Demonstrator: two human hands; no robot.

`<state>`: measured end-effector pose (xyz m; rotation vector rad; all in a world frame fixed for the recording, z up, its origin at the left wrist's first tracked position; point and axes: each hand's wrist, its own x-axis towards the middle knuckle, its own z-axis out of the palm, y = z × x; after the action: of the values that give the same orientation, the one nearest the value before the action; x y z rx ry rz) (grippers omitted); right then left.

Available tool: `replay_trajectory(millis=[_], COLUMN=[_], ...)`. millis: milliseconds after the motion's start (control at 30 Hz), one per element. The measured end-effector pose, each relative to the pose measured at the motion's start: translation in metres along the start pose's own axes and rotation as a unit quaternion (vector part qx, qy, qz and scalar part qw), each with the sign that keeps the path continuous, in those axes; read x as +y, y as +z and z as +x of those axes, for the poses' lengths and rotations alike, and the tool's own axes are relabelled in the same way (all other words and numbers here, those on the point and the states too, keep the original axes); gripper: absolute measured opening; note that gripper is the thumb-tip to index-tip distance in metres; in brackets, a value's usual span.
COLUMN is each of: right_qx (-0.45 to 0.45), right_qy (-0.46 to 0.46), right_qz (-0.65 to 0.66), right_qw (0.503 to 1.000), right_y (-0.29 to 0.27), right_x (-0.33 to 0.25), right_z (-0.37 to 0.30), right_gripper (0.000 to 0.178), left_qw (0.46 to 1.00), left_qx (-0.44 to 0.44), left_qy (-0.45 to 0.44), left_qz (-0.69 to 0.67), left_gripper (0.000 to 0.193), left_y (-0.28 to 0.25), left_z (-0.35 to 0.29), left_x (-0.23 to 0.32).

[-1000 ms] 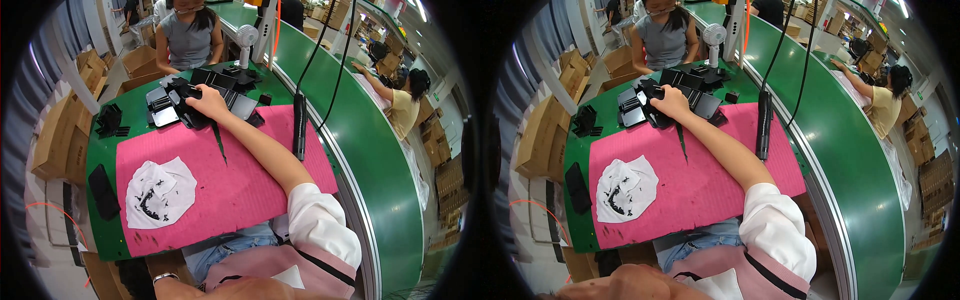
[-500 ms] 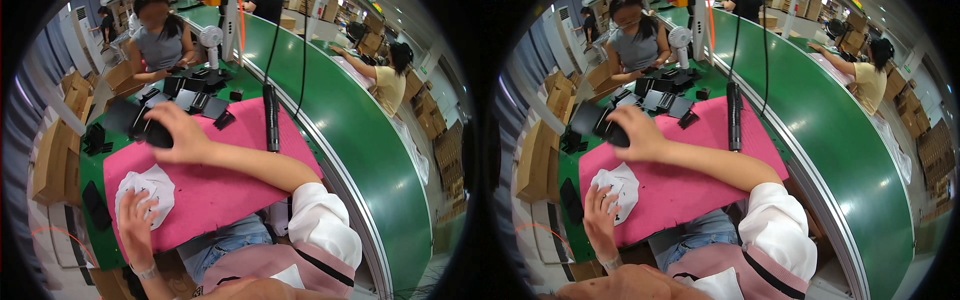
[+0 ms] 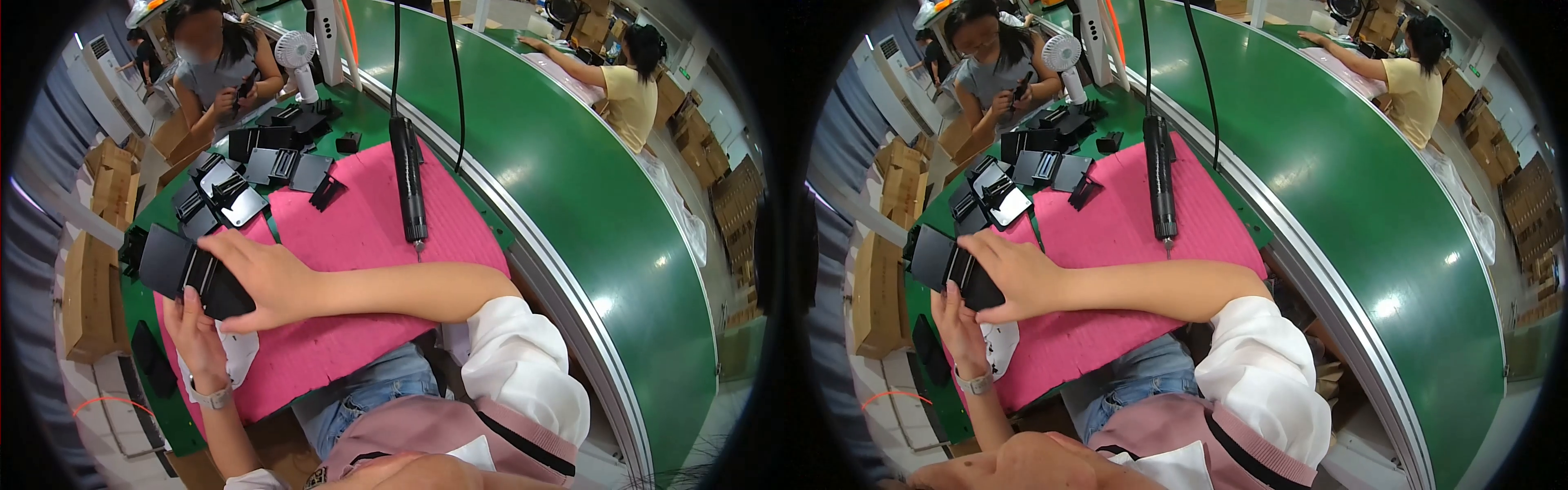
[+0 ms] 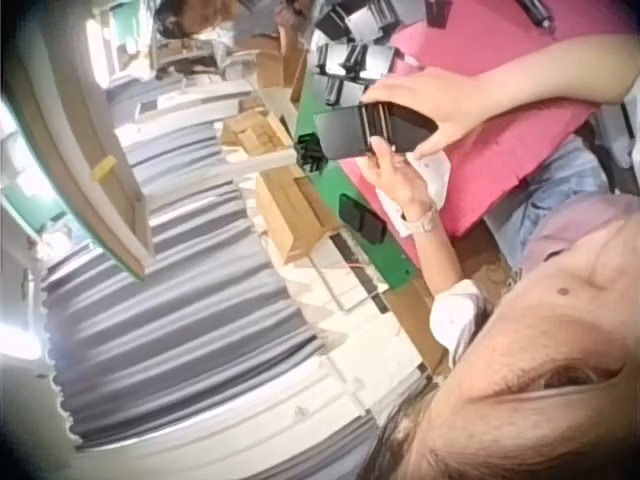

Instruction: Assemble black plastic components using an electric screwdriver on an assembly line.

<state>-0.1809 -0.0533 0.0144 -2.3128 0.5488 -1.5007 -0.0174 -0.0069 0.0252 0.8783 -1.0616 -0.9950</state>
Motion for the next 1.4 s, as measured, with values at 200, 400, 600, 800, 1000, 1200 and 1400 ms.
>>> replay_trajectory(millis=[200, 400, 600, 800, 1000, 1200, 1400], right_qx=[-0.025, -0.049, -0.179, -0.022, -0.096, -0.181, -0.215], right_qy=[0.239, 0.276, 0.157, 0.257, 0.248, 0.276, 0.403], right_qz=[0.268, 0.205, -0.186, -0.351, -0.488, -0.449, -0.509], right_qw=[0.933, 0.938, 0.953, 0.900, 0.831, 0.830, 0.730], right_y=[0.002, 0.008, -0.028, -0.091, -0.128, -0.118, -0.088], right_x=[0.014, 0.026, 0.039, 0.105, 0.178, 0.223, 0.264], right_z=[0.003, 0.002, 0.025, 0.035, 0.017, 0.053, 0.061], right_gripper=[0.057, 0.051, 0.025, 0.020, 0.037, 0.038, 0.056], left_qw=[0.995, 0.988, 0.998, 0.989, 0.988, 0.986, 0.982], left_qx=[-0.094, -0.119, 0.006, 0.112, 0.065, -0.052, -0.082], left_qy=[-0.036, -0.087, -0.058, -0.061, -0.138, -0.157, -0.165], left_qz=[0.014, 0.052, -0.016, -0.078, -0.039, 0.009, -0.030], left_gripper=[0.036, 0.034, 0.033, 0.027, 0.020, 0.022, 0.021], left_y=[-0.011, -0.021, -0.060, -0.076, -0.059, -0.032, -0.025], left_z=[0.013, 0.019, 0.021, 0.023, 0.014, -0.006, -0.011], left_x=[0.007, 0.000, -0.007, 0.007, -0.008, -0.016, -0.017])
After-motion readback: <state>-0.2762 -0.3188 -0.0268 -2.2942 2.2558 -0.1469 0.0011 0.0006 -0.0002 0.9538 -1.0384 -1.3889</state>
